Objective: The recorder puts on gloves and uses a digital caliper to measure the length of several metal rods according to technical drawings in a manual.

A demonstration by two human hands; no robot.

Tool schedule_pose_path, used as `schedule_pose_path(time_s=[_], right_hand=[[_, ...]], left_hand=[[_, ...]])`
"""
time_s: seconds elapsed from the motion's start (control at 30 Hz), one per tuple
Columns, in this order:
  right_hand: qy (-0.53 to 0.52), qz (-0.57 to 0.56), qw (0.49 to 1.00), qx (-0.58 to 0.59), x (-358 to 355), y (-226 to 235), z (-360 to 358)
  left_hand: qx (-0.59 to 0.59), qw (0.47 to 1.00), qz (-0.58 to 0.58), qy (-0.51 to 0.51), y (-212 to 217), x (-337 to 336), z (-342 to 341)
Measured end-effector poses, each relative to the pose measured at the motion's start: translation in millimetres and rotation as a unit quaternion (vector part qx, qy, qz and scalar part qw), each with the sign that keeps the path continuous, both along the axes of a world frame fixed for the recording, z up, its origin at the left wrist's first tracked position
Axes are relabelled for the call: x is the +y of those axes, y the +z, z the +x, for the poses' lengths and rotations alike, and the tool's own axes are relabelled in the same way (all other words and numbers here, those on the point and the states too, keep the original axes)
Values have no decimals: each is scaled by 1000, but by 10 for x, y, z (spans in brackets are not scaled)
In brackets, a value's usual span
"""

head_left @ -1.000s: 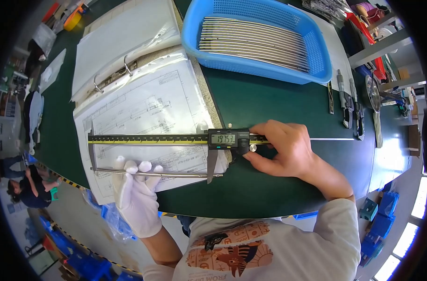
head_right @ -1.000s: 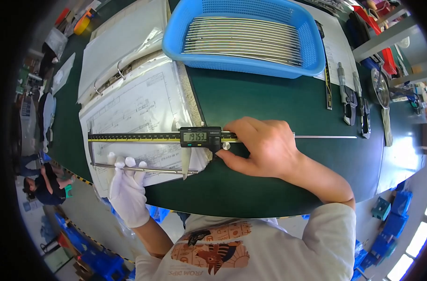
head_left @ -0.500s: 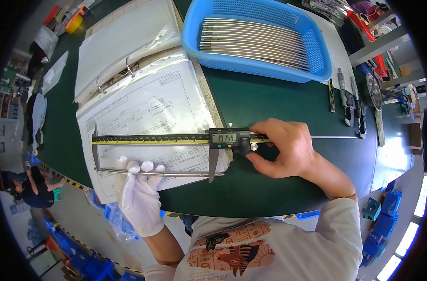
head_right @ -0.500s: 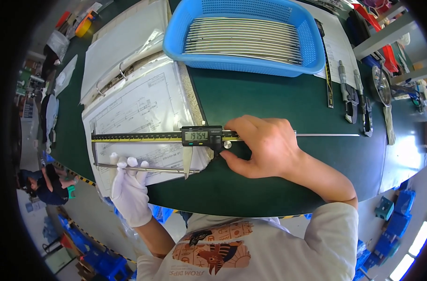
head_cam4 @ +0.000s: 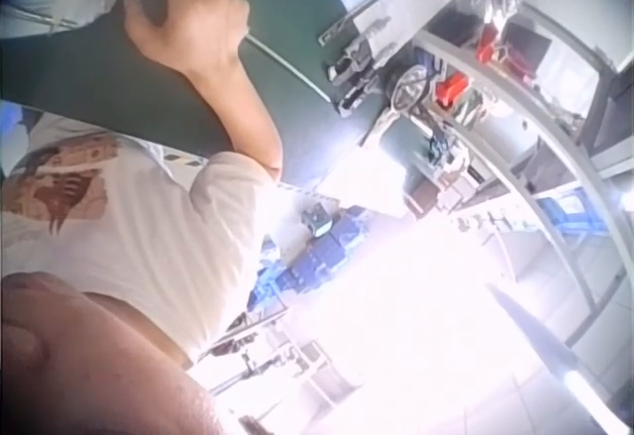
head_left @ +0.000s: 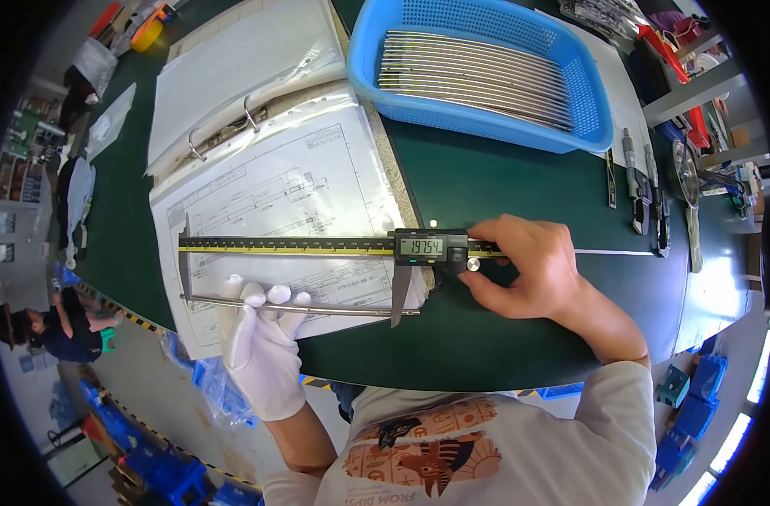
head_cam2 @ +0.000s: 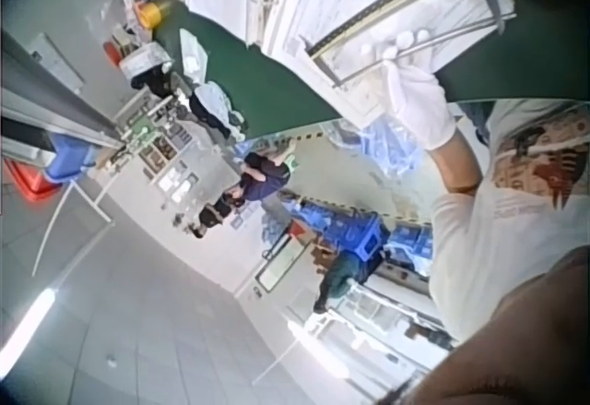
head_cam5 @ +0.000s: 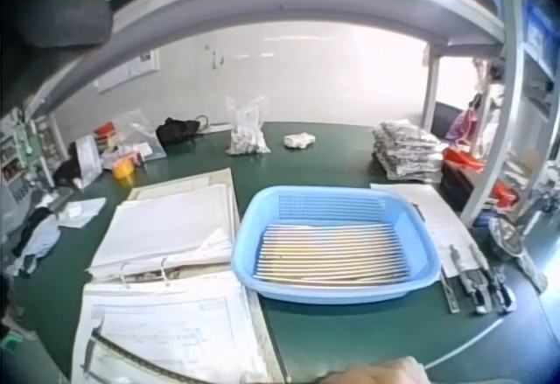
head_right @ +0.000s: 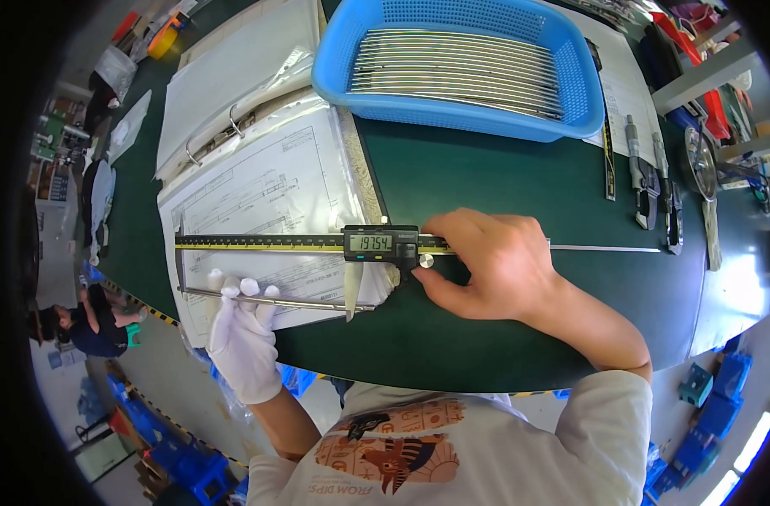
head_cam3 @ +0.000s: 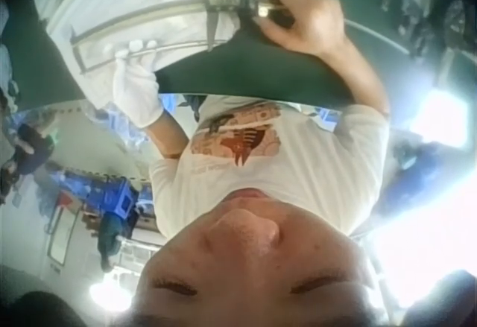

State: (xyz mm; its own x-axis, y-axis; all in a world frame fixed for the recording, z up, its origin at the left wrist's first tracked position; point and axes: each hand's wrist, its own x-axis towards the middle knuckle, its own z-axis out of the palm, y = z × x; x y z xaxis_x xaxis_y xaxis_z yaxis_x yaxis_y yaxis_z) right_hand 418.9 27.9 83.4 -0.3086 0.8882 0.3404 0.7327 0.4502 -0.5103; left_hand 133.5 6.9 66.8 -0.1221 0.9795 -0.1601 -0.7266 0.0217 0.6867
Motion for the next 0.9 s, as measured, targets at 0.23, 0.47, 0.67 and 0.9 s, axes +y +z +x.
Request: schedule_pose_path(time_s=[0.23, 0.47, 0.67, 0.9], right_hand=[[9, -2, 1000, 0, 35, 2, 4], [54, 22, 997, -45, 39, 72, 39], [76, -22, 997, -14, 21, 38, 40], [80, -29, 996, -9, 27, 48, 36]], left_hand=[[-2, 1000, 2, 7, 11, 11, -2], [-10, 1000, -26, 9, -33, 26, 69], [21, 999, 13, 23, -4, 5, 104], [11, 1000, 4, 16, 24, 23, 128]])
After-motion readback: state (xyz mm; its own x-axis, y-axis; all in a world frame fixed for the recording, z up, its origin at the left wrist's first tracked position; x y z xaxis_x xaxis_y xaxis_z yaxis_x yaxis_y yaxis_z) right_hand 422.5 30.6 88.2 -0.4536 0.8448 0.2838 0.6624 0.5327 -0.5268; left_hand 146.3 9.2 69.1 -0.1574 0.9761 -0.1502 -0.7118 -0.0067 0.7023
